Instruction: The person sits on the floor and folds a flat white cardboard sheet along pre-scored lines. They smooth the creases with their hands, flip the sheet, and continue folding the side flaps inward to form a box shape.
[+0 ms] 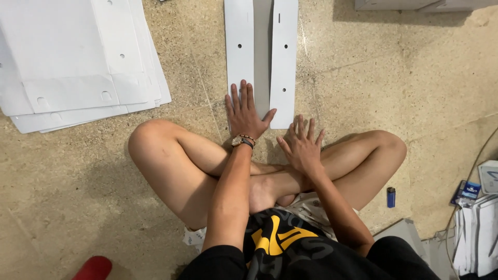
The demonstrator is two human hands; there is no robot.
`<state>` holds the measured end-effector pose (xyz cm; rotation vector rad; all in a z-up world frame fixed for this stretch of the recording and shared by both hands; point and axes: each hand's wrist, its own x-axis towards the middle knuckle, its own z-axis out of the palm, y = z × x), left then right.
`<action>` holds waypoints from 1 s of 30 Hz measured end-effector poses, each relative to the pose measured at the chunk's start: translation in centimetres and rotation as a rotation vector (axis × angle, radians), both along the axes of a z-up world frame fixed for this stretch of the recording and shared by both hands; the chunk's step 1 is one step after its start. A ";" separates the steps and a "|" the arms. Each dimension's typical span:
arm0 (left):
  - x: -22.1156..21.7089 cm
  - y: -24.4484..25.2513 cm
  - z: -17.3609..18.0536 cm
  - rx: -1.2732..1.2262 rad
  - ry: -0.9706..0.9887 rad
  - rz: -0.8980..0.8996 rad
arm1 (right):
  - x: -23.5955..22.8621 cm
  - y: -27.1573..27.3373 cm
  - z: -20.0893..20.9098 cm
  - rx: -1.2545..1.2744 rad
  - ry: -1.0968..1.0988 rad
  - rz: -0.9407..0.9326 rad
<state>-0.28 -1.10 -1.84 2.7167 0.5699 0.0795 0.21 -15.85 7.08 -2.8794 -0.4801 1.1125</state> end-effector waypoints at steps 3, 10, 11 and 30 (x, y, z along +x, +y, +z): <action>0.0 -0.1 0.0 -0.008 -0.017 0.001 | 1.0 -0.5 0.6 0.015 -0.016 -0.005; -0.1 -0.2 -0.2 0.016 -0.033 0.008 | 14.8 0.5 -6.3 0.432 -0.485 -0.101; -0.2 0.0 0.3 0.016 -0.031 0.008 | 16.4 2.2 -5.5 0.432 -0.483 -0.102; 0.0 0.5 1.5 0.110 0.101 -0.061 | 22.0 8.8 -6.0 0.111 -0.468 -0.035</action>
